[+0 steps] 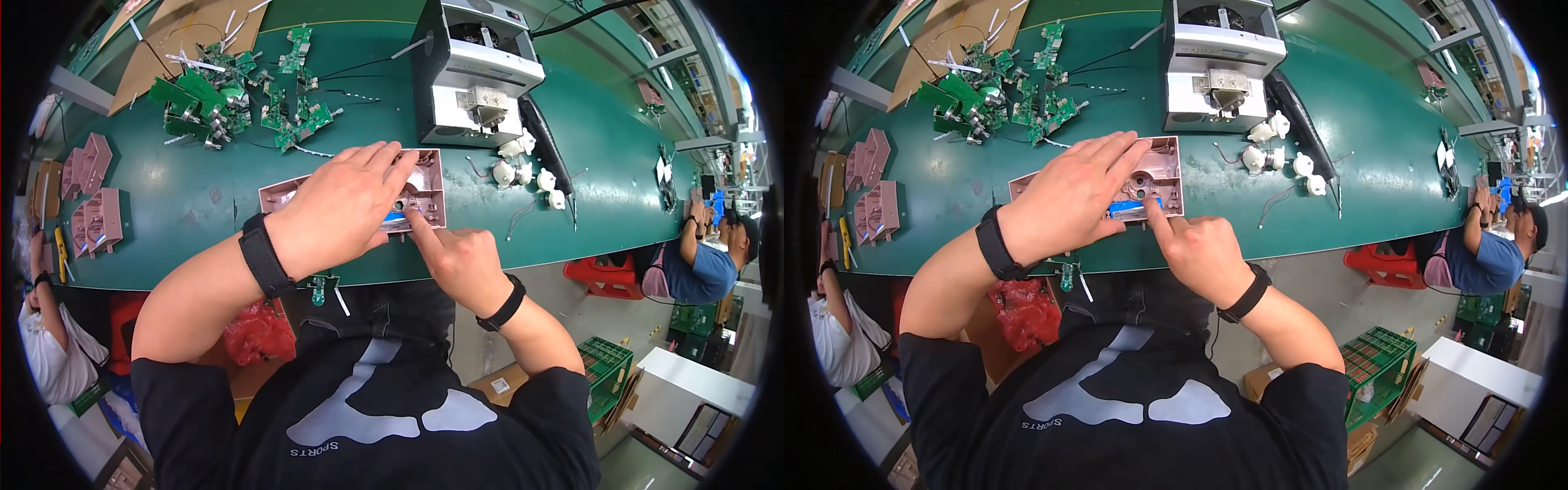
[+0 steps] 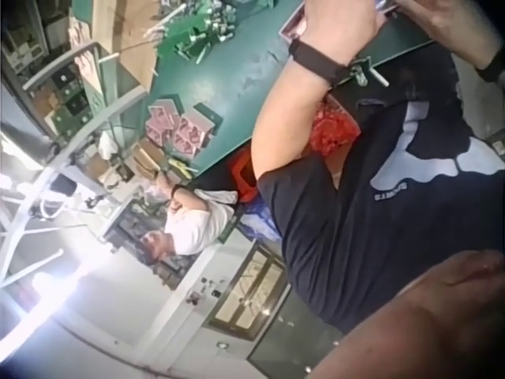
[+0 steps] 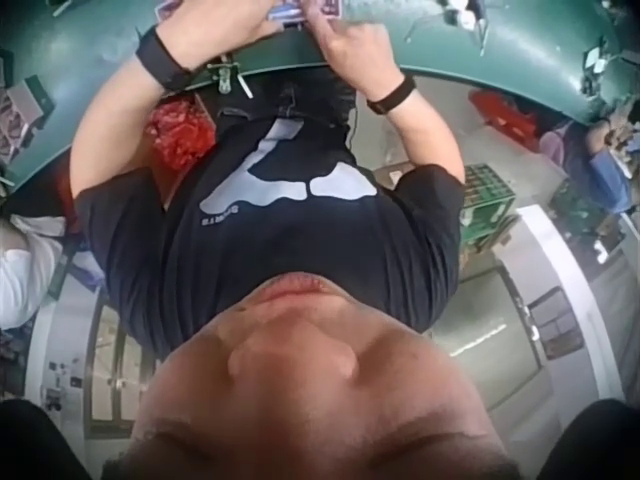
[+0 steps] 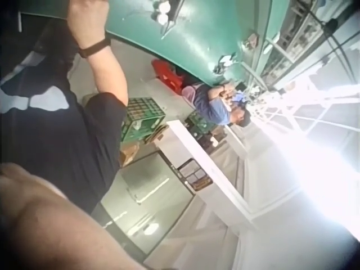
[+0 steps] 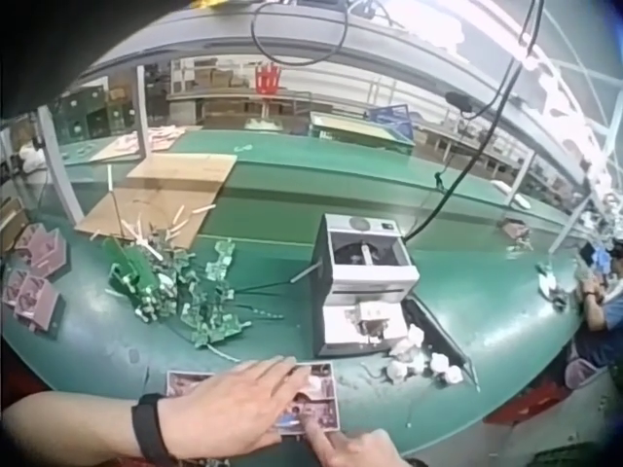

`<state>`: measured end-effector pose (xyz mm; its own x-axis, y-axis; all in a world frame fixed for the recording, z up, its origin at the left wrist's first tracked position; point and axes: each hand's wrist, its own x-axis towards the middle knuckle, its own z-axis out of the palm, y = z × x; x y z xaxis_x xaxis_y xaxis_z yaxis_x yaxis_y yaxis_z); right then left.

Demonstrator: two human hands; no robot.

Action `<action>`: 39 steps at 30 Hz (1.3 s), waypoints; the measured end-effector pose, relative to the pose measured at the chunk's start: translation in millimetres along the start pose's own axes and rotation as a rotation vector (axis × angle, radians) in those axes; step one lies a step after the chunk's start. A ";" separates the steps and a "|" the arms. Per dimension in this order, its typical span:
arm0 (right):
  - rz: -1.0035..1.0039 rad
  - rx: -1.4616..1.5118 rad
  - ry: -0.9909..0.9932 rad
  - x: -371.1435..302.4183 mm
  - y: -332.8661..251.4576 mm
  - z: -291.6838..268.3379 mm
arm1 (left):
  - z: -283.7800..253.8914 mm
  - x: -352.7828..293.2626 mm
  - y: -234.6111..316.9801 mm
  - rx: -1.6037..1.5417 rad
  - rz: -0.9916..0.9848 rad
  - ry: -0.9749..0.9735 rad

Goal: The person places a motor into a pink plastic housing, connects a circuit board to the internal wiring, and secures the components with a power screwdriver. He then repeats the entire assembly and fastening process for a second housing.

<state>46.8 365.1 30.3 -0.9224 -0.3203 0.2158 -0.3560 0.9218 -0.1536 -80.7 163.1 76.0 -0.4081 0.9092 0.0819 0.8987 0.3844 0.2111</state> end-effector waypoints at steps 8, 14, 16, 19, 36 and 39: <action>-0.050 -0.104 -0.015 3.7 -2.7 0.6 | 1.5 0.8 -0.7 -0.040 -0.037 -0.009; -0.103 -0.186 -0.072 4.1 -4.5 -4.0 | 2.5 0.6 1.8 -0.020 -0.045 -0.016; -0.102 -0.194 -0.055 4.0 -4.7 -1.7 | 2.4 1.5 1.3 -0.019 -0.048 -0.016; -0.093 -0.211 -0.018 3.0 -5.3 -0.1 | 2.1 2.4 1.9 -0.014 -0.047 -0.020; 0.212 0.329 0.112 -0.6 2.2 -21.2 | 5.6 1.5 2.4 -0.046 -0.034 0.015; 0.696 1.008 0.038 -5.4 -0.3 -40.7 | 3.2 0.7 3.0 -0.038 0.015 0.052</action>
<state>58.0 375.4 68.5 -0.9631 0.1953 -0.1853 0.2395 0.3066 -0.9212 -77.8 165.4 73.6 -0.4035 0.9048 0.1359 0.8984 0.3637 0.2463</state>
